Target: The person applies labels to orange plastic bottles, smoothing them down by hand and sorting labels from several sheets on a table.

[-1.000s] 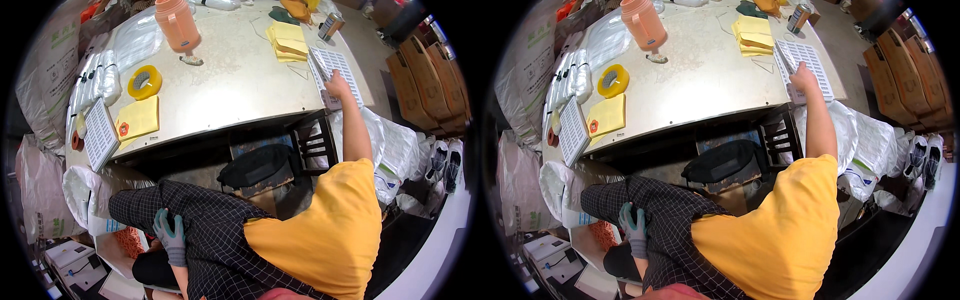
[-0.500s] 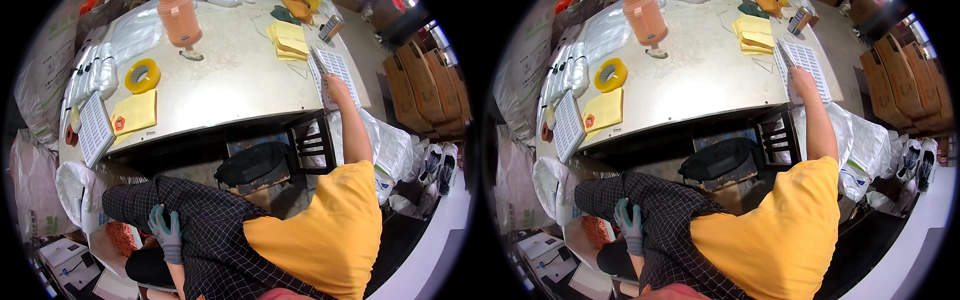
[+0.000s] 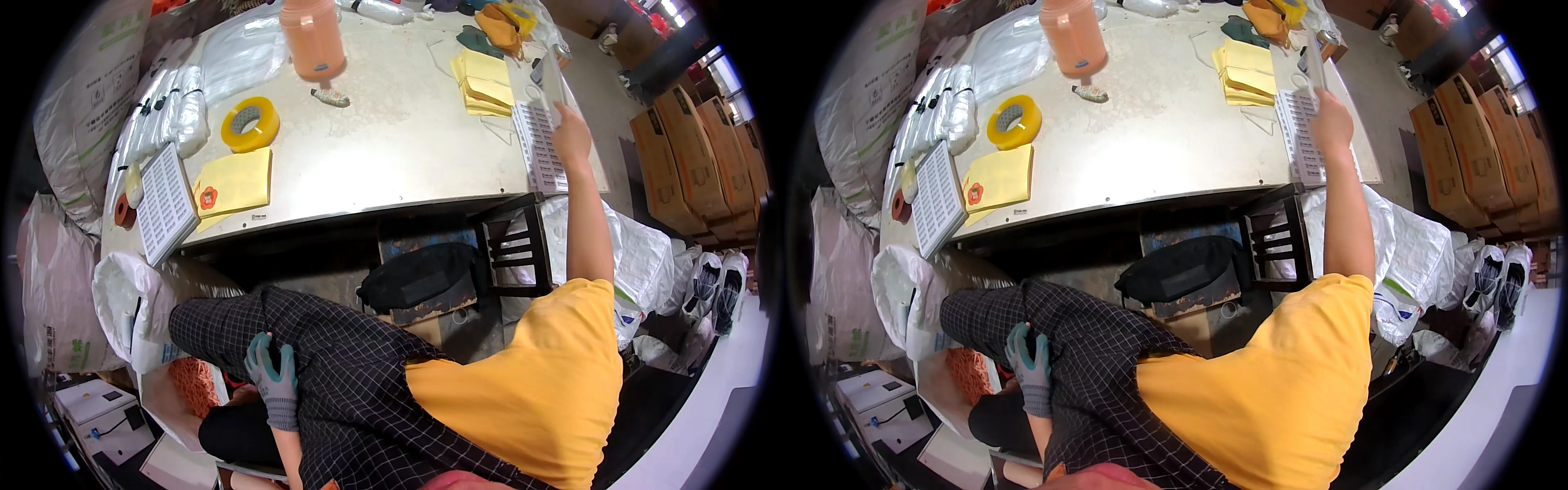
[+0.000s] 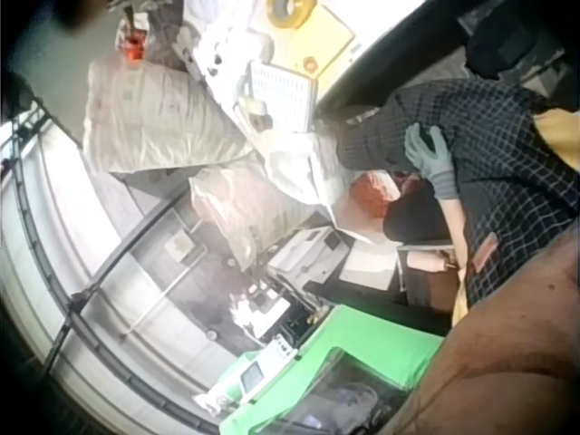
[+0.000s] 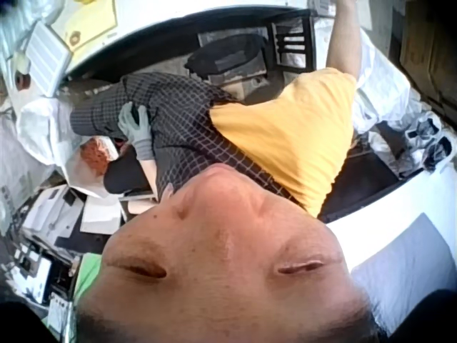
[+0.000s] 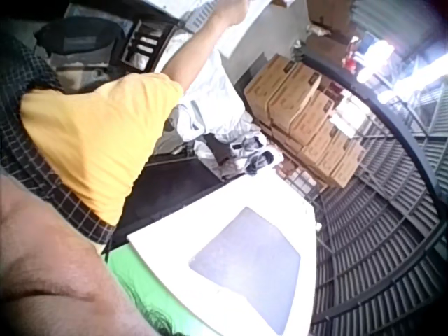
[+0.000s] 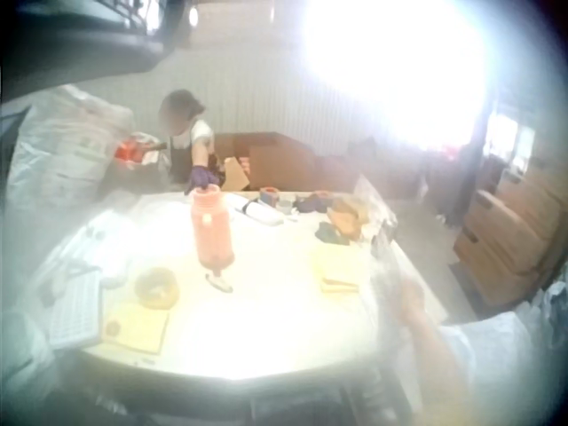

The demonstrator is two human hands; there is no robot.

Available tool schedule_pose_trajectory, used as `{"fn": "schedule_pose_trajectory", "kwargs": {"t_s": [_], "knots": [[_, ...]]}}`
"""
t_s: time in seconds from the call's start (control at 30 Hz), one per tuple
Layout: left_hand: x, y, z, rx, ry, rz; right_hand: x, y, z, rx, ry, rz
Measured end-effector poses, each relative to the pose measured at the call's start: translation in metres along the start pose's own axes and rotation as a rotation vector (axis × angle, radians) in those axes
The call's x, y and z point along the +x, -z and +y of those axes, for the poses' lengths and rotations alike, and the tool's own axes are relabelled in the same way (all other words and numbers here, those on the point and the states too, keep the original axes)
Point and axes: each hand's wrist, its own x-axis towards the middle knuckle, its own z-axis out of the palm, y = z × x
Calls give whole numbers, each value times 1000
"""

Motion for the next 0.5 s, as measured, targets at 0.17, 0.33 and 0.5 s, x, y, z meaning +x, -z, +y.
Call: {"fn": "schedule_pose_trajectory", "kwargs": {"t_s": [0.17,0.33,0.5], "knots": [[0,1,5,-20,25,-5,9,-33,-112,-106,300,41],[2,-1,-1,-23,5,23,6,-131,-193,-308,615,-275],[1,-5,-11,-42,25,49,-23,-140,-201,-105,356,-317]]}}
